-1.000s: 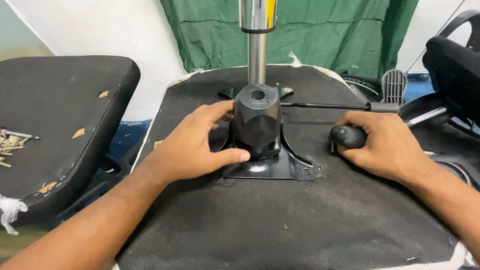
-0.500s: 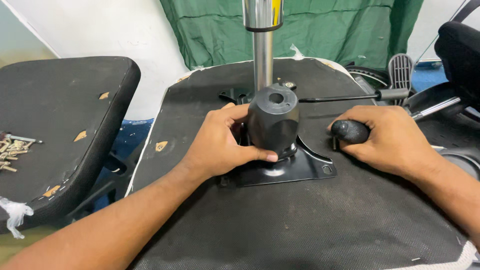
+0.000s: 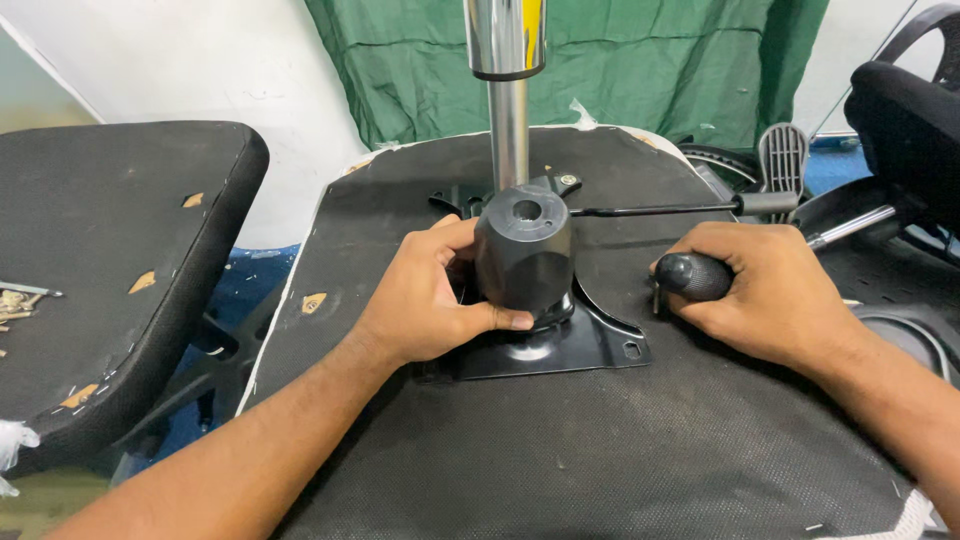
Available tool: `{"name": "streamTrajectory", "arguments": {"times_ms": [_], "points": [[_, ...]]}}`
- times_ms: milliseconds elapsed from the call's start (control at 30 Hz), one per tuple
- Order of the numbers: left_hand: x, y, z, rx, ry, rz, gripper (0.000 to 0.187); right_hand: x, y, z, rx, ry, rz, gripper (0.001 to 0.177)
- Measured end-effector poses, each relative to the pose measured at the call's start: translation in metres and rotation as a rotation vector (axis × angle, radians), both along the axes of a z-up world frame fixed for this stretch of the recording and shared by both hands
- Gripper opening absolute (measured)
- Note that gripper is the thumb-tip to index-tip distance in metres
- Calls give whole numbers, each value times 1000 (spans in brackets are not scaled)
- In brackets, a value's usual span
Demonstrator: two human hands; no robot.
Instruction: The person attaches a metal chair base to an overturned chair seat using a screwdriver. They insert and tighten multiple screws into the base plate, then flip the chair upright to continue securing the remaining fasteners.
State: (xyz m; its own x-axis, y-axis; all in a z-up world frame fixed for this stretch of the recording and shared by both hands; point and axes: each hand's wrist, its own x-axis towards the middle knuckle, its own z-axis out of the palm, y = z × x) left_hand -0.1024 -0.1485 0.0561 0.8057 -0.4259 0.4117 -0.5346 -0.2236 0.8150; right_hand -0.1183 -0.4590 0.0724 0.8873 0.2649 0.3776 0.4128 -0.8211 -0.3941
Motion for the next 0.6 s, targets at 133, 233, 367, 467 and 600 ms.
{"name": "streamTrajectory", "arguments": {"times_ms": [133, 233, 367, 467, 600], "points": [[5, 4, -4, -10, 33, 2, 64, 1, 2, 1, -18, -5, -2, 26], [5, 6, -3, 16, 26, 10, 66, 2, 5, 1, -62, -1, 2, 28], [4, 4, 0, 31, 32, 26, 67, 3, 6, 2, -40, -2, 22, 30], [4, 4, 2, 28, 4, 0, 69, 3, 7, 2, -58, 20, 4, 29], [4, 5, 1, 91, -25, 40, 66, 0, 9, 4, -22, 26, -13, 26]]}}
